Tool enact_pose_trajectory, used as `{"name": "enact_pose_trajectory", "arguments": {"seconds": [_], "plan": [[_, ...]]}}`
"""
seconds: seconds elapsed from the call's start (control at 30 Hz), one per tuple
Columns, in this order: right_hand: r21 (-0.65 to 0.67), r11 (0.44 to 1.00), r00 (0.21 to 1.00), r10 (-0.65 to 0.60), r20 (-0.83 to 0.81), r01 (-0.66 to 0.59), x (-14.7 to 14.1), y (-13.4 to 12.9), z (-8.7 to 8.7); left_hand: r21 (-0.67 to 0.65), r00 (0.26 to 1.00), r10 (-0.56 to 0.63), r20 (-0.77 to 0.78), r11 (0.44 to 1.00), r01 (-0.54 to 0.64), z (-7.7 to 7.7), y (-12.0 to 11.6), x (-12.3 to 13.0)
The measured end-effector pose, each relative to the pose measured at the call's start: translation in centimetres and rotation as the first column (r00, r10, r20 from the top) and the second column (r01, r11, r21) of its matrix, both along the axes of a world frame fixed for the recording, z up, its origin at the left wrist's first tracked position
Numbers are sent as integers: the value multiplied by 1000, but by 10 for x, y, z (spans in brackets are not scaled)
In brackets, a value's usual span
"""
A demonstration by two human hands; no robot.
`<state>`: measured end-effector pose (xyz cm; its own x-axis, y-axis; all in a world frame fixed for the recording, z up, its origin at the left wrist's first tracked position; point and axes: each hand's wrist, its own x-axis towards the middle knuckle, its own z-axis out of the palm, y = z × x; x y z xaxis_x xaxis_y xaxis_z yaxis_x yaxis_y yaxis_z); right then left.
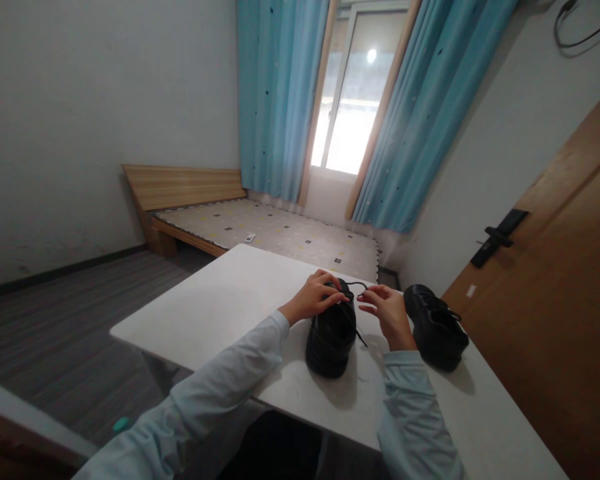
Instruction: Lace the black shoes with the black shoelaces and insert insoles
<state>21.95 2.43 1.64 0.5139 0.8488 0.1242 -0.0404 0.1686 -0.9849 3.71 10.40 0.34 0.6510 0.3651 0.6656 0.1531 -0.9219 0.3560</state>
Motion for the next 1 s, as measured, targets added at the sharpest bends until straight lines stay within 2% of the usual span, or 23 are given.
{"name": "enact_pose_trajectory", "arguments": {"seconds": [0.1,0.27,0.5,0.77,1.0], "plan": [[-86,995,997,52,58,-47,-3,-1,0,-6,1000,0,0,1000,0,1,0,0],[-134,990,994,47,96,-34,-1,0,-3,-24,1000,-5,0,1000,5,2,-1,1],[-116,993,993,4,121,10,-4,3,-6,-38,1000,-15,7,999,15,2,-1,2],[-157,987,983,-15,184,44,-5,5,-9,-60,1000,-17,3,998,17,2,-1,3],[-174,984,977,9,211,28,-4,4,-9,-56,999,-34,13,998,34,1,-1,2]]}}
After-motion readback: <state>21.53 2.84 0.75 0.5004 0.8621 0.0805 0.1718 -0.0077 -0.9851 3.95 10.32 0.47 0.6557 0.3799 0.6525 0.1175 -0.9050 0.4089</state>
